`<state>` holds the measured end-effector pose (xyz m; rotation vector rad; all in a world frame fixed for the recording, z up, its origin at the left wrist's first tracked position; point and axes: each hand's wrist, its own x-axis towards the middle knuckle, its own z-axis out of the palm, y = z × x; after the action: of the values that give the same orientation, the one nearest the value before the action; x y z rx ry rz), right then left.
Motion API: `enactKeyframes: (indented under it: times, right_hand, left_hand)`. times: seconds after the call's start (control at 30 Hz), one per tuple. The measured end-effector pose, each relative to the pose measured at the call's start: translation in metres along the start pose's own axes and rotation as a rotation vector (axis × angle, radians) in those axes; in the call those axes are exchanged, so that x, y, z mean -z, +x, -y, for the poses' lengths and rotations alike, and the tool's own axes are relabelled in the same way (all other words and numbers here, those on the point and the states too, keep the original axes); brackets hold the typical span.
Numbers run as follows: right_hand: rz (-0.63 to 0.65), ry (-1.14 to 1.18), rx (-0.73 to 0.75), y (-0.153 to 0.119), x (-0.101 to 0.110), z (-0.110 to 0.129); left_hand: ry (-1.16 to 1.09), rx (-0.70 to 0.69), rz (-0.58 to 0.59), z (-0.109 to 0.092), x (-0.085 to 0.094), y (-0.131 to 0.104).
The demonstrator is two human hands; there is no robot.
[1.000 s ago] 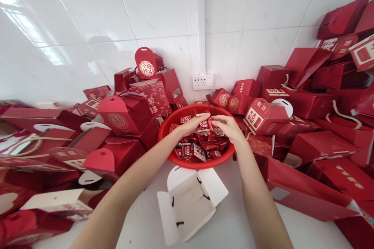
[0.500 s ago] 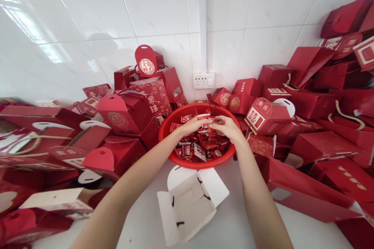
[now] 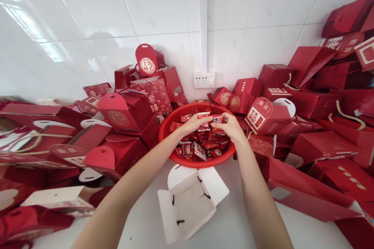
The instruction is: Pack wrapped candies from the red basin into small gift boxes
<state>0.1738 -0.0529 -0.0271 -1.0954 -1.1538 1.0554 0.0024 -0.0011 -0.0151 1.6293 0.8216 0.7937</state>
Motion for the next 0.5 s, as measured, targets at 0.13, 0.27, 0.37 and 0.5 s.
enactKeyframes:
  times: [0.13,0.27,0.37,0.5]
  right_hand:
    - [-0.025,0.022,-0.009,-0.0023,0.0001,0.003]
    - [-0.03,0.064,-0.016,-0.0021,-0.0003,0.0036]
    - [-0.065,0.073,0.021,-0.0003,0.0002,0.0014]
    - [-0.12,0.066,0.049,0.0013,0.0011,-0.0016]
  left_hand:
    - [0.011,0.036,-0.082,-0.0011,0.0005,0.0004]
    - [0.041,0.022,-0.112,-0.0045,0.0004,0.0006]
    - [0.064,0.031,-0.126,-0.0061,0.0002,0.0022]
    - [0.113,0.018,-0.065,-0.0047,0.0022,0.0022]
